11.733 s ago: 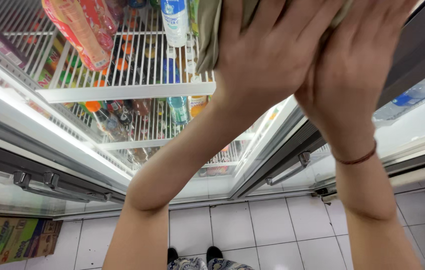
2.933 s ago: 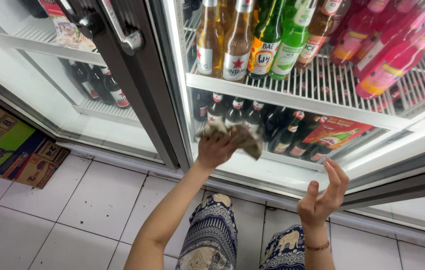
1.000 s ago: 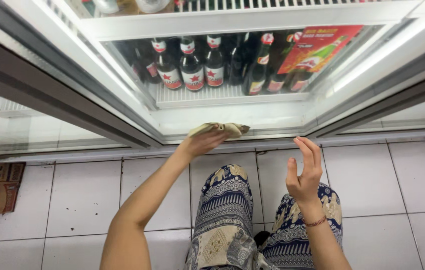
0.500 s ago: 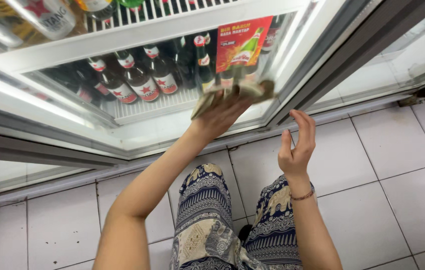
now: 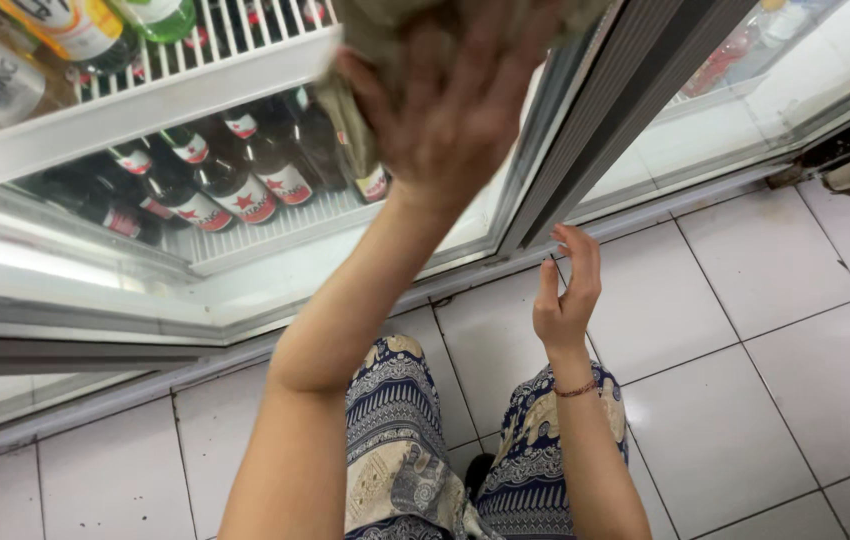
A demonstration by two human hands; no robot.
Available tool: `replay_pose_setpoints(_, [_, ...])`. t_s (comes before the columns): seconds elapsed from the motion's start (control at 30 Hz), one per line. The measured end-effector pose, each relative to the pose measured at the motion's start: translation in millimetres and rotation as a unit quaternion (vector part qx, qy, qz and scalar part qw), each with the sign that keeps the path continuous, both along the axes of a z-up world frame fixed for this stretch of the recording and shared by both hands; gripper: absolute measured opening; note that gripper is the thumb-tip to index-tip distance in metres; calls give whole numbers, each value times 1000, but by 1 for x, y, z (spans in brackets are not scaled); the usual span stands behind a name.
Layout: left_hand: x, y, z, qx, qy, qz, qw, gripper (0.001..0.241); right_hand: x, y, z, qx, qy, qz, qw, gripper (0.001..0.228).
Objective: The person wipes the exterior glass doors of a commercial refrigerator using cloths and a spray bottle.
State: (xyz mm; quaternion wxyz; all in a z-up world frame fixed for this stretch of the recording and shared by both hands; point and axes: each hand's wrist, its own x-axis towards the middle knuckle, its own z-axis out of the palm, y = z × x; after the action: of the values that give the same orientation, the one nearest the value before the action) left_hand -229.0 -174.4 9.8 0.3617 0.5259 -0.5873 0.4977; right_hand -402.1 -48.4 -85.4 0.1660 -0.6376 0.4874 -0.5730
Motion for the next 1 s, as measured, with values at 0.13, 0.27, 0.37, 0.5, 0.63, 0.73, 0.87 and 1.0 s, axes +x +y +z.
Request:
replay_pose_setpoints(0.13, [-19,15,-133,98,-124,-71,985,54,-3,-1,-6,27,-28,-9,999,35])
replay_pose_setpoints(0.27, [31,56,-289,276,-114,-221,928,49,1,2,-17,31,-34,-6,999,34])
replay_pose_setpoints(0.37, [52,75,-332,368,-194,-201,887,45,5,9,-16,52,-17,-18,998,32])
replay_pose_setpoints(0.5, [36,102,-274,479,-104,-275,827,45,4,15,2,74,-21,-14,997,34])
replay_pose_setpoints(0.63, [-4,133,-132,475,221,-388,758,43,-15,15,40,139,-74,-50,986,38])
replay_pose_setpoints(0.73, [-31,151,-10,460,373,-463,659,48,-36,22,79,211,-166,-40,962,47])
replay_pose_setpoints(0.87, [-61,168,136,524,463,-513,497,60,-64,56,149,330,-478,30,814,65])
replay_pose_setpoints(1.0, [-91,190,253,529,446,-574,436,85,-90,118,244,291,-574,43,764,66])
